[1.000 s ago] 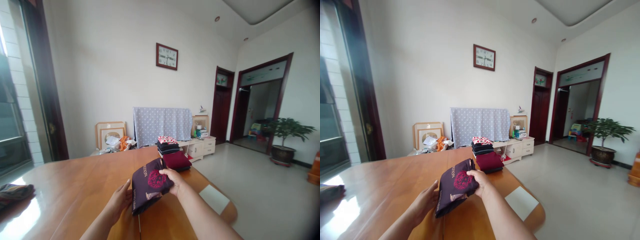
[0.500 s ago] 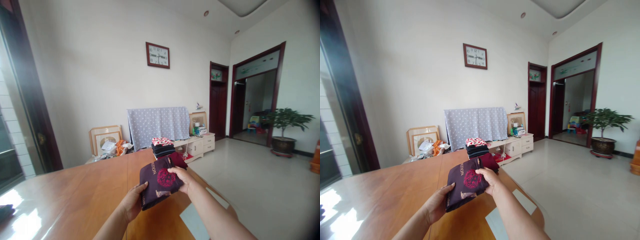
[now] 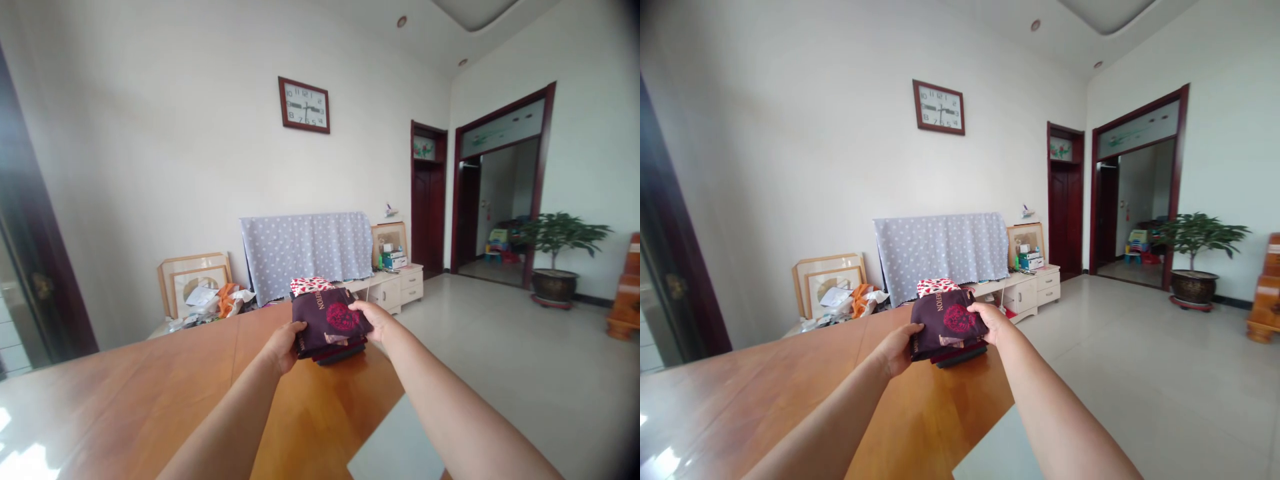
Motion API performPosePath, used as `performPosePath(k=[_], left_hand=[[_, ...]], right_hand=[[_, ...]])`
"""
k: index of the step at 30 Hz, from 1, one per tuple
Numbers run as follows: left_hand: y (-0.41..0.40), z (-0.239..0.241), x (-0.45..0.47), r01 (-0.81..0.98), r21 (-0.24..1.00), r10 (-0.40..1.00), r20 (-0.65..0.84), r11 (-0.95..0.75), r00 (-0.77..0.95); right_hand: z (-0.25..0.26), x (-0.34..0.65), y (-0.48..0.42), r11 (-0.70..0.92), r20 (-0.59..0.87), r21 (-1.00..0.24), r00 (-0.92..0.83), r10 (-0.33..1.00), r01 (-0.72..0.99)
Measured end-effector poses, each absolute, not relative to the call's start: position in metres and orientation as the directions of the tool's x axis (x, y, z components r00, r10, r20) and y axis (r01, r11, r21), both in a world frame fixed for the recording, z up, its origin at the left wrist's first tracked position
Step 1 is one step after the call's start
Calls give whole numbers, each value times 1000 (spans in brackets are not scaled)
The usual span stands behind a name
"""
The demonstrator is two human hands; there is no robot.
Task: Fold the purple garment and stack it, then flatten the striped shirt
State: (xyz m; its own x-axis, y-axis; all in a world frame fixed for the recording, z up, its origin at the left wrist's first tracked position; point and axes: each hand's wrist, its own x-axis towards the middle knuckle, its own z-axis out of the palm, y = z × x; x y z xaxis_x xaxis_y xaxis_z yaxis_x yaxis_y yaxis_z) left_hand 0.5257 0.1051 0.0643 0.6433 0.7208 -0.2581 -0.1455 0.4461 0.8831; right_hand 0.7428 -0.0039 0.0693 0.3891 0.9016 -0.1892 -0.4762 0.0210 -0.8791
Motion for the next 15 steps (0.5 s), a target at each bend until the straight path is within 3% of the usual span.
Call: performPosePath(k=[15], left_hand=[[118,25,579,-178,897,764,-224,404,605]], right_hand=[[17,799,26,96,-116,-922,504,856,-375]])
